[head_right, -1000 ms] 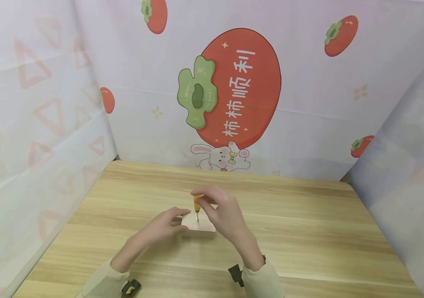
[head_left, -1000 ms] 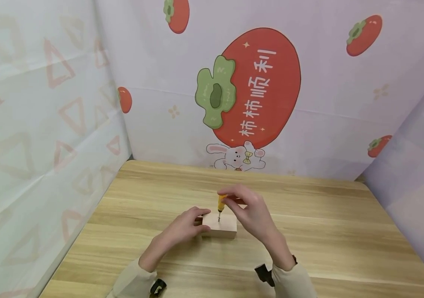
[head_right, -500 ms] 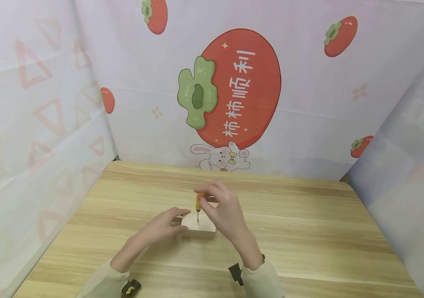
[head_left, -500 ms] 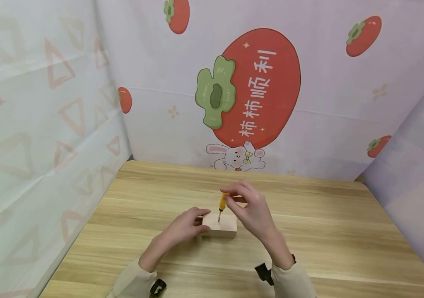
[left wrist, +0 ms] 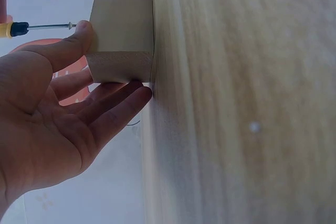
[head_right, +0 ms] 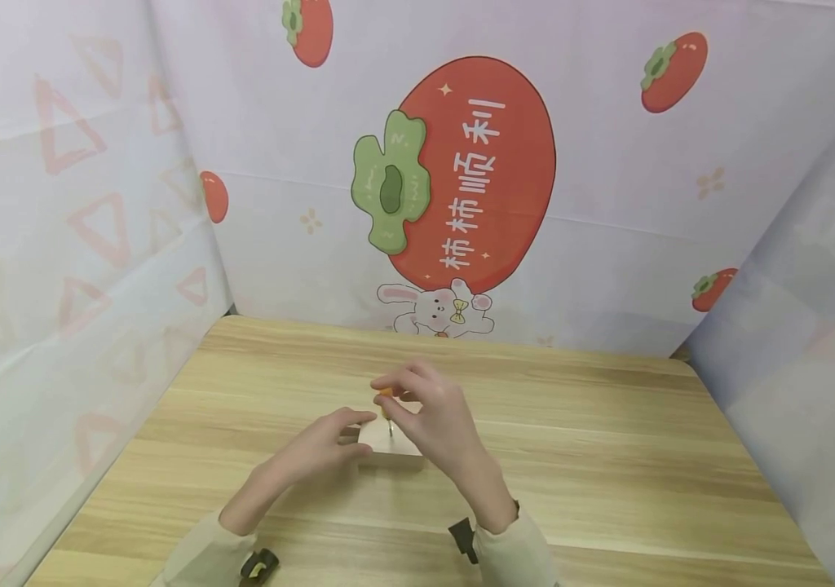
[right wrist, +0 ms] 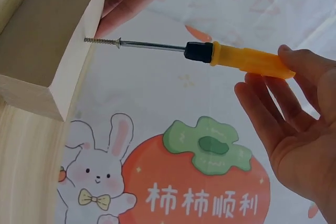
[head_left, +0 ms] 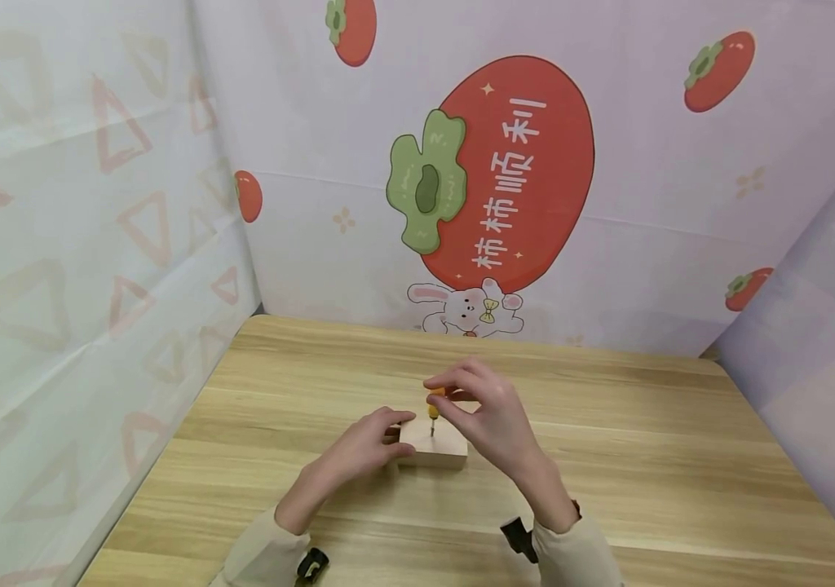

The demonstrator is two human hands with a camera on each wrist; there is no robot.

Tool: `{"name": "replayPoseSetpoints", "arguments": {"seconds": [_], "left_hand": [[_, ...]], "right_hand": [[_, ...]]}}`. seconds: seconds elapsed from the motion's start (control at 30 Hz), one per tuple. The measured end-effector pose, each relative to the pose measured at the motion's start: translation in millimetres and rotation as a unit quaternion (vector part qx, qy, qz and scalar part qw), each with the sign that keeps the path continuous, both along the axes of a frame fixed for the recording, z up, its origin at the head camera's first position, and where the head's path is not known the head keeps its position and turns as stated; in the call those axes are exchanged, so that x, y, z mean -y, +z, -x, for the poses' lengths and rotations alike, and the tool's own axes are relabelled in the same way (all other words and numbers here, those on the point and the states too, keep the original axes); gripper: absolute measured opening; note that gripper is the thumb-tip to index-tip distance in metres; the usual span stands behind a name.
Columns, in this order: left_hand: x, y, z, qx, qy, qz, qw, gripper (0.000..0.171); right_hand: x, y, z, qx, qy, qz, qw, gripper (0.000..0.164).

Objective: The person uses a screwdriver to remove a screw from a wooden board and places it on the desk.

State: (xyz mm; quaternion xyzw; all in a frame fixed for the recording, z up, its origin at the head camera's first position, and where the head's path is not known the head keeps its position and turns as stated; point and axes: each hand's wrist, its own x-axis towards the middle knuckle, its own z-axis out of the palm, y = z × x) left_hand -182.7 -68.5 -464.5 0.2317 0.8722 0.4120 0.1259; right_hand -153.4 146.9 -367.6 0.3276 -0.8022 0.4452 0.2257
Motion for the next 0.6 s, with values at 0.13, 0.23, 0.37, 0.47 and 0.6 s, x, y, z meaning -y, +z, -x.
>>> {"name": "replayPoseSetpoints", "arguments": {"seconds": [0.13, 0.23, 0.37, 0.47, 0.6], "left_hand": [[0.1, -0.8, 0.8, -0.001, 0.000, 0.001, 1.0000, 0.054], [0.4, -1.5, 1.0, -0.003, -0.002, -0.001, 1.0000, 0.054], [1.1, -1.8, 0.9, -0.002, -0.002, -0.002, 1.0000, 0.054], [1.2, -1.7, 0.9, -0.001, -0.001, 0.000, 1.0000, 0.054], [0.5, -1.5, 1.2, -0.002, -0.001, 0.000, 1.0000, 0.054]], "right_hand": [[0.3, 2.5, -0.3, 0.019, 0.005, -0.008, 1.000, 0.028], [-0.2, 1.8, -0.1, 0.026, -0.005, -0.010, 1.000, 0.029], [1.0, -0.5, -0.4, 0.014, -0.017, -0.001, 1.000, 0.025], [1.8, -1.4, -0.3, 0.004, -0.026, 0.011, 1.000, 0.023], [0.5, 1.7, -1.2, -0.003, -0.030, 0.003, 1.000, 0.021]]}}
